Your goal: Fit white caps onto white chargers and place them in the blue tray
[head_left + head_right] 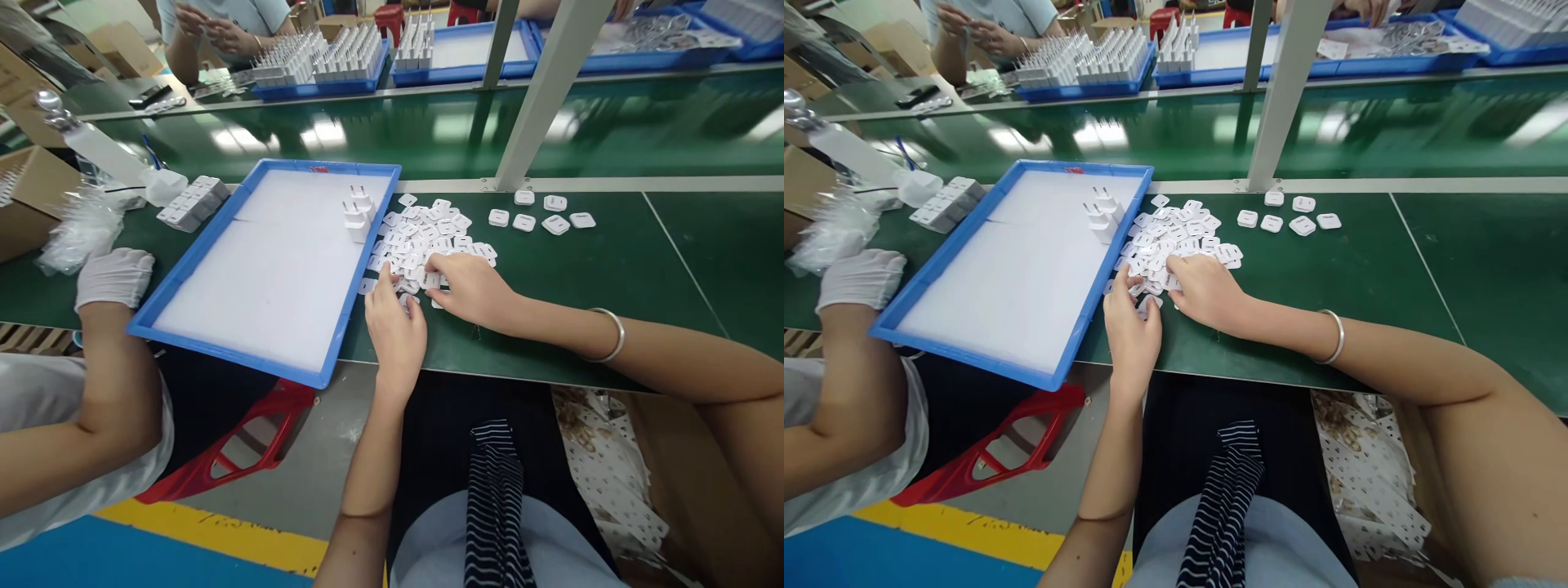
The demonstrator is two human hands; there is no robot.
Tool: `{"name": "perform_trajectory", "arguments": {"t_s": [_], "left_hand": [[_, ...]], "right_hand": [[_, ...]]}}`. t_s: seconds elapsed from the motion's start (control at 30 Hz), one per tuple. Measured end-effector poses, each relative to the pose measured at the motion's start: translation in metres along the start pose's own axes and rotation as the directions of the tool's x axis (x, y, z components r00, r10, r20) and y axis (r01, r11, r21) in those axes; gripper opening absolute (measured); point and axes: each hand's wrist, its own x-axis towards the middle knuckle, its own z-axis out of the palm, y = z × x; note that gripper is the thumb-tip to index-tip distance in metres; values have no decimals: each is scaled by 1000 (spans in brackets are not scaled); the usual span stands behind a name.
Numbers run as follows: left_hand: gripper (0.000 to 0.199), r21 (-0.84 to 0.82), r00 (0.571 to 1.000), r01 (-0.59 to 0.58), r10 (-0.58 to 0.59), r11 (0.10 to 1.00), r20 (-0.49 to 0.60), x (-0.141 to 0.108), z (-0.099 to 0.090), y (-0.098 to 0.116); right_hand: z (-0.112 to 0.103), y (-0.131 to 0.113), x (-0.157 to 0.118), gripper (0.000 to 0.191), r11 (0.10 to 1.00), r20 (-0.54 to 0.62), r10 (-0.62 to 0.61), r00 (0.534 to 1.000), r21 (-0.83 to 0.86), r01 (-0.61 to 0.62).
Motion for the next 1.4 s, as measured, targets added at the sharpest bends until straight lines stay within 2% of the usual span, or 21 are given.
{"name": "perform_trajectory", "arguments": {"t_s": [0.1, 0.3, 0.5, 0.7, 0.83, 0.93, 1.03, 1.13, 1.23, 1.4], "left_hand": [[55, 8, 1000, -4, 4, 1000, 28, 2, 2, 0], [44, 28, 996, -38, 35, 999, 78, 5, 3, -1], [38, -114, 993, -32, 44, 993, 106, 9, 4, -4], [38, -255, 994, 9, 20, 967, 110, 11, 4, -7], [36, -344, 995, 35, 0, 938, 101, 11, 3, -7], [29, -515, 997, 38, 5, 856, 81, 10, 4, -7], [23, -710, 995, 91, -41, 698, 87, 8, 3, -4], [25, -820, 991, 122, -109, 559, 73, 5, -1, 1], [25, -854, 985, 105, -170, 509, 19, 0, -3, 8], [22, -883, 985, 75, -170, 463, -6, -12, -3, 19]], "right_hand": [[0, 2, 2, 19, 1000, 0, 1, 1000, 10, -1], [0, 9, 12, 27, 988, 1, 54, 999, 144, -54], [-4, 14, 22, 22, 970, 58, 90, 994, 221, -101], [-6, 26, 31, 30, 940, 78, -18, 997, 341, -10], [-5, 32, 31, 29, 911, -11, -157, 988, 384, 149], [-2, 33, 27, 24, 874, -105, -256, 961, 401, 276], [-2, 32, 19, 21, 824, -198, -333, 922, 413, 387], [-5, 28, 6, 20, 799, -275, -365, 890, 398, 451], [-10, 20, -8, 20, 804, -331, -352, 876, 373, 464], [-18, 12, -24, 20, 800, -338, -277, 900, 438, 411]]}}
